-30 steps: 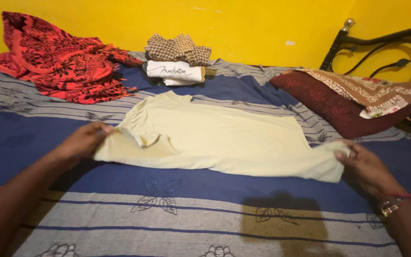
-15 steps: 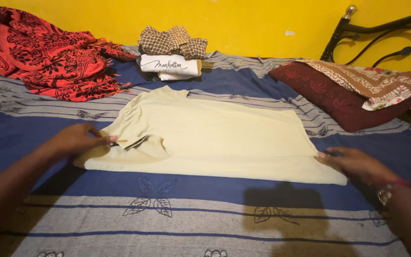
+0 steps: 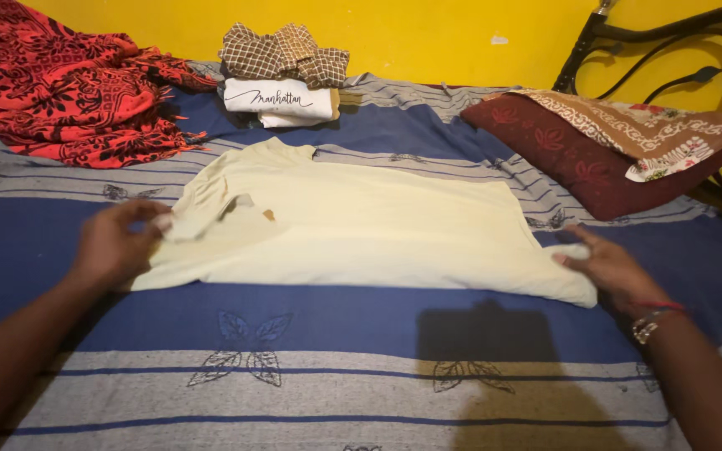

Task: The person smooths and folds several pieces of clothing including t-shirts and trousers on a bed by hand and then places them onto a shelf inside a closet.

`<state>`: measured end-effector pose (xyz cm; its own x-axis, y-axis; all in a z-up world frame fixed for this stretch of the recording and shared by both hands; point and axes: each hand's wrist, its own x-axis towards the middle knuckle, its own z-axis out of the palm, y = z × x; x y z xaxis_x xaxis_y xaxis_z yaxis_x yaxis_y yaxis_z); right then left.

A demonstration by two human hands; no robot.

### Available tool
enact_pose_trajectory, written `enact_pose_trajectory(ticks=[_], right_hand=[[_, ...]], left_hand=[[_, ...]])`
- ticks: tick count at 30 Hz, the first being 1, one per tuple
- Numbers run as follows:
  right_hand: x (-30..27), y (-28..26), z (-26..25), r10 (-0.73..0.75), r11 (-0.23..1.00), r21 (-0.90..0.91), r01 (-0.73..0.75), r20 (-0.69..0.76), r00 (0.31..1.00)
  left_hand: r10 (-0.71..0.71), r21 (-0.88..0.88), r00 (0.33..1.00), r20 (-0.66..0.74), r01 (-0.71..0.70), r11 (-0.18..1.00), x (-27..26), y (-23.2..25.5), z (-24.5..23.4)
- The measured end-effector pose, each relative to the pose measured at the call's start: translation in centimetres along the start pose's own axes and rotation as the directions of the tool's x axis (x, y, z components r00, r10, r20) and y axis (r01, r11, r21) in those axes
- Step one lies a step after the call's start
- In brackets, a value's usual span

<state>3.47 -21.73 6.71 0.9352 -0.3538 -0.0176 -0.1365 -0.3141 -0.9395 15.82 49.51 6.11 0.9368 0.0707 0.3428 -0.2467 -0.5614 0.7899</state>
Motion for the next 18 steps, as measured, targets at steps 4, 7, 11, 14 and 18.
enact_pose_trajectory(ticks=[4,7,11,14,18], right_hand=[[-1.4,-0.7,0.1,0.133,0.988,-0.07,-0.139,-0.089,0.987],[-0.3,0.1,-1.4,0.226,0.968,-0.123,-0.217,0.066,0.972],[2.6,4.0,-4.0,0.077,0.982,-0.177,-0.065,0.067,0.995],[4.5,5.1,-4.5,0.03,0.956,-0.29,-0.038,-0.03,0.999],[1.2,2.6,-1.8,0.026,0.905,-0.421,-0.061,-0.088,0.996]], left_hand=[[-0.187,0.157,0.98,0.062,0.175,0.972,-0.1,0.5,-0.3],[-0.034,0.399,0.998,0.054,0.01,0.917,1.0,-1.1,-1.6],[0.07,0.422,0.987,0.143,-0.125,0.898,1.4,-1.9,-2.2],[-0.038,0.466,0.996,0.078,-0.003,0.885,0.9,-0.8,-2.0],[0.006,0.551,0.996,0.091,-0.055,0.832,0.4,0.3,-2.3]])
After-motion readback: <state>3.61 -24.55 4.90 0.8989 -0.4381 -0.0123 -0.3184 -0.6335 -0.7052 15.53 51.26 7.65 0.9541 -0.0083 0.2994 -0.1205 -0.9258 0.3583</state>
